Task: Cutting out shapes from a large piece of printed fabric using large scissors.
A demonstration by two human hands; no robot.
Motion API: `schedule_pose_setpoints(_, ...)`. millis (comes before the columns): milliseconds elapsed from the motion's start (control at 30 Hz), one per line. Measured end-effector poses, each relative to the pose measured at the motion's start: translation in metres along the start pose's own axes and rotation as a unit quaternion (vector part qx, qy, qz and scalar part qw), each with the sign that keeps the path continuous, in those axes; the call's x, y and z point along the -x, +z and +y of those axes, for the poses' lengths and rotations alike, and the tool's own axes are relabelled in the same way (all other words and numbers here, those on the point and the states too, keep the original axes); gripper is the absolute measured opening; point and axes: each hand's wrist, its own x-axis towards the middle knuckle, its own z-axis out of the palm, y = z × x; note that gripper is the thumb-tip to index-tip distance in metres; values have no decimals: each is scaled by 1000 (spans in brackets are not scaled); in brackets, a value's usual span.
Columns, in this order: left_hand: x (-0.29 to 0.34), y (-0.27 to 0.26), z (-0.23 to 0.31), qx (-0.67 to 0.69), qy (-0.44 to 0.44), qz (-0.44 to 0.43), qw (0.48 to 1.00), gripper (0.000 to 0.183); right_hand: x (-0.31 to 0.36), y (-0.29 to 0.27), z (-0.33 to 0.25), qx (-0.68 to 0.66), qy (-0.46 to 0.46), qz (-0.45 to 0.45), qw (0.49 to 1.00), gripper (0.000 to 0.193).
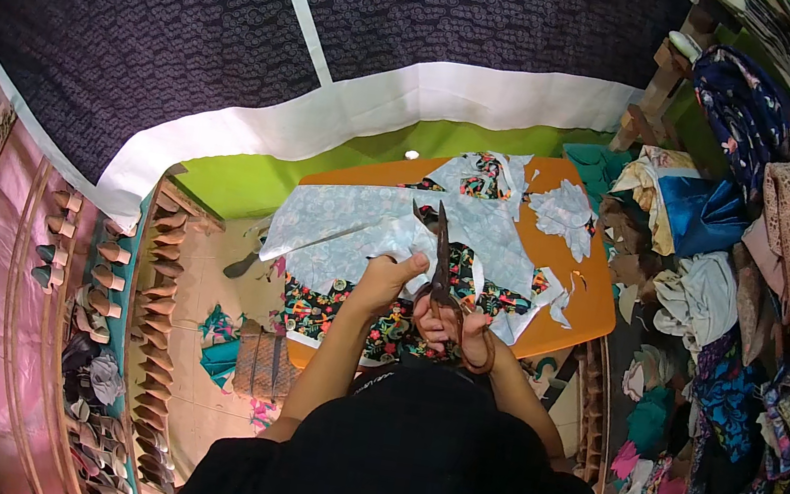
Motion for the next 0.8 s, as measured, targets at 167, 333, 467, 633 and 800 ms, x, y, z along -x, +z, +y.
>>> schedule_pose_setpoints(167,2,-6,7,-64,-63,3,996,35,1,-4,5,-4,-20,7,1000,86)
schedule_pose_setpoints(333,8,10,9,4,-5,10,1000,29,4,-3,2,-4,-6,19,1000,87)
schedule_pose_setpoints(467,6,9,1,61,-14,15,998,25,6,-4,5,-5,-16,16,1000,90)
schedule_pose_setpoints(633,3,14,-9,136,-41,16,990,26,7,-6,6,9,-5,35,999,93)
schedule_pose_setpoints(800,0,11,-17,181,-107,-4,978,26,10,-12,9,21,-7,-8,1000,97)
